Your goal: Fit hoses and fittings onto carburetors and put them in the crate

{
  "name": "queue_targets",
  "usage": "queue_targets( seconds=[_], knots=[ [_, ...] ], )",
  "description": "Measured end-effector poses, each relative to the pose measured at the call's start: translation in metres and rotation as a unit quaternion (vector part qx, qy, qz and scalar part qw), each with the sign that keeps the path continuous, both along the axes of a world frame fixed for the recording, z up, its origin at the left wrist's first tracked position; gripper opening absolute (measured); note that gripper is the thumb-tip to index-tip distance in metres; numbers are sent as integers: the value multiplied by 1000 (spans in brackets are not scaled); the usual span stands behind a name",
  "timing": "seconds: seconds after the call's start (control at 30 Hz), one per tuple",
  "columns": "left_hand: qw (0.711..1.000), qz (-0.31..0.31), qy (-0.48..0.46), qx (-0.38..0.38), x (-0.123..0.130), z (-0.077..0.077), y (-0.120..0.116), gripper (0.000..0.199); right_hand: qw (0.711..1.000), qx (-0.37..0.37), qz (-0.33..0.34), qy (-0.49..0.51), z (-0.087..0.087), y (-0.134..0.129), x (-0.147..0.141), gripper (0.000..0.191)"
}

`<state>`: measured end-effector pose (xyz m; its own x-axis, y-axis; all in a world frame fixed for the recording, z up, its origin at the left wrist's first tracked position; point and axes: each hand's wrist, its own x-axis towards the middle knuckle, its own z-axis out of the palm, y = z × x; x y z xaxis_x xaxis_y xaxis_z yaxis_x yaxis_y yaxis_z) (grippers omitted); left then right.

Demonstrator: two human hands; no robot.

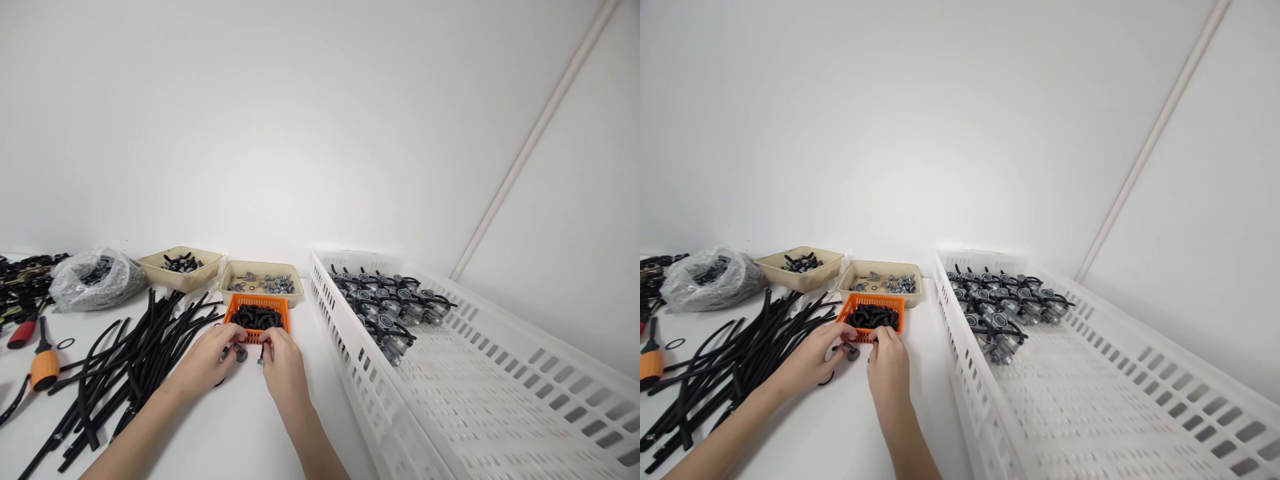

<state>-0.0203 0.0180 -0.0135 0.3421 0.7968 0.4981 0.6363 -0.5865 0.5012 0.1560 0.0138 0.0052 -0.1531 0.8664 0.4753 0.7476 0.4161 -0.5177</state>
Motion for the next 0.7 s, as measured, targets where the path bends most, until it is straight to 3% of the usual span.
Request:
queue_targets(
  seconds=[0.27, 0.7],
  knots=[
    [1000, -1, 2, -5, 0, 0, 1, 23, 1000, -2, 13, 11, 0, 0, -1, 18],
    [1000, 0, 1, -9, 0, 1, 0, 23, 996, 4, 82, 25, -1, 0, -3, 31]
  ],
)
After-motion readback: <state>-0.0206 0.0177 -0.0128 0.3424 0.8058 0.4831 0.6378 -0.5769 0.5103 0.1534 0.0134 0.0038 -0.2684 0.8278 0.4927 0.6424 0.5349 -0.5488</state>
